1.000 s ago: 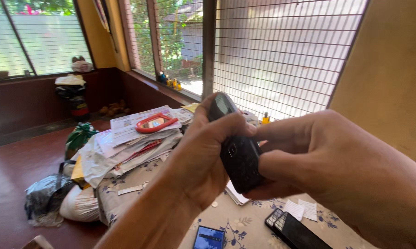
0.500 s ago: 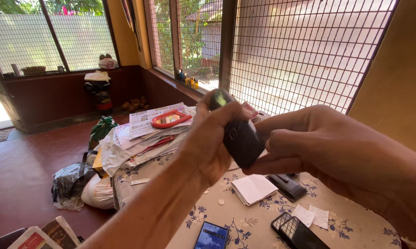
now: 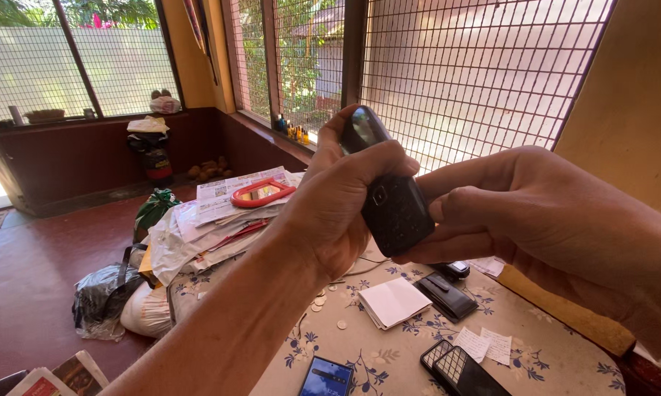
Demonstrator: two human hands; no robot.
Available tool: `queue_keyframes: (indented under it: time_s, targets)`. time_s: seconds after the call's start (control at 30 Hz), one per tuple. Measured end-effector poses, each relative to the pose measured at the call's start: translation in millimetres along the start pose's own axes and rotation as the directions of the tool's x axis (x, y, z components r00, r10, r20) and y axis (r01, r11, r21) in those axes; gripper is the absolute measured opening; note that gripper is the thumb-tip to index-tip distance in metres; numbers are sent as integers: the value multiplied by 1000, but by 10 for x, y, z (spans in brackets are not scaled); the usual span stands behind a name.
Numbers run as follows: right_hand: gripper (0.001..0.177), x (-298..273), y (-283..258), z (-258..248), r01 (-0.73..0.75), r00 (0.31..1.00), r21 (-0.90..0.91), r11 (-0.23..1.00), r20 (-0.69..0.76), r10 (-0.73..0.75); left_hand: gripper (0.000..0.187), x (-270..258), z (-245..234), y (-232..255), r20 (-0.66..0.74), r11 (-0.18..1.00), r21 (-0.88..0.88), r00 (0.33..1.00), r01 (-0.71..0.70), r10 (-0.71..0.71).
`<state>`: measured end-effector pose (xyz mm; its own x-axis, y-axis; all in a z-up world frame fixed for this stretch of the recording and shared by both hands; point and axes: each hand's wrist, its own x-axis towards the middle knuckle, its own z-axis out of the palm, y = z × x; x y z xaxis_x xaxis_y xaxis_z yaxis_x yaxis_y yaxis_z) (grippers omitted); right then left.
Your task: The person removes the back cover, battery, and a SIM card from a mobile phone before reinserting the battery.
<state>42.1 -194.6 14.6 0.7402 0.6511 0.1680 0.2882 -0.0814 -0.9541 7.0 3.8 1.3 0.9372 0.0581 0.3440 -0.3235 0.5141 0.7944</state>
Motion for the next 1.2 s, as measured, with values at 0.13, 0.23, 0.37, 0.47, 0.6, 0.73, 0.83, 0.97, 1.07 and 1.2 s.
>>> queue_keyframes:
  time_s: [0.13,0.23,0.37,0.47,0.6,0.73,0.83,0.97,1.07,1.2]
  targets:
    - [39,-25,-118,151,-206,966,-294,933,-212,147,101,0,53,-79,-15,998,69,1000,3,-2]
    - [42,-45,-85,169,-161,983,-307,938,-139,123,101,-35,38,-178,0,997,70,999,-33,33]
    - [47,-11,34,181,-359,918,-261,896,-272,289,98,-100,33,-264,-50,999,51,999,-16,19]
    - [43,3,187,119,-302,942,-202,932,-212,259,96,-127,18,-325,-80,1000,5,997,15,-15]
    - [40,28,420,-37,-216,976,-228,949,-79,204,93,-117,23,-415,-151,999,38,988,31,-25]
    - [44,186,429,-223,-190,976,-56,980,94,195,95,-140,-80,-509,-68,988,113,993,102,-94]
    - [43,231,385,-222,-268,951,-69,961,-179,253,90,-169,-132,-584,9,993,92,997,78,-79]
    - [43,294,363,-218,-180,980,-142,973,-108,165,77,-105,-175,-587,9,987,116,993,115,-117]
    - [43,266,360,-161,-158,982,-161,974,-132,138,74,-104,-176,-548,5,973,161,985,167,-170]
    - [40,236,318,-118,-191,969,-191,963,-195,154,72,-95,-148,-519,12,962,153,973,226,-230]
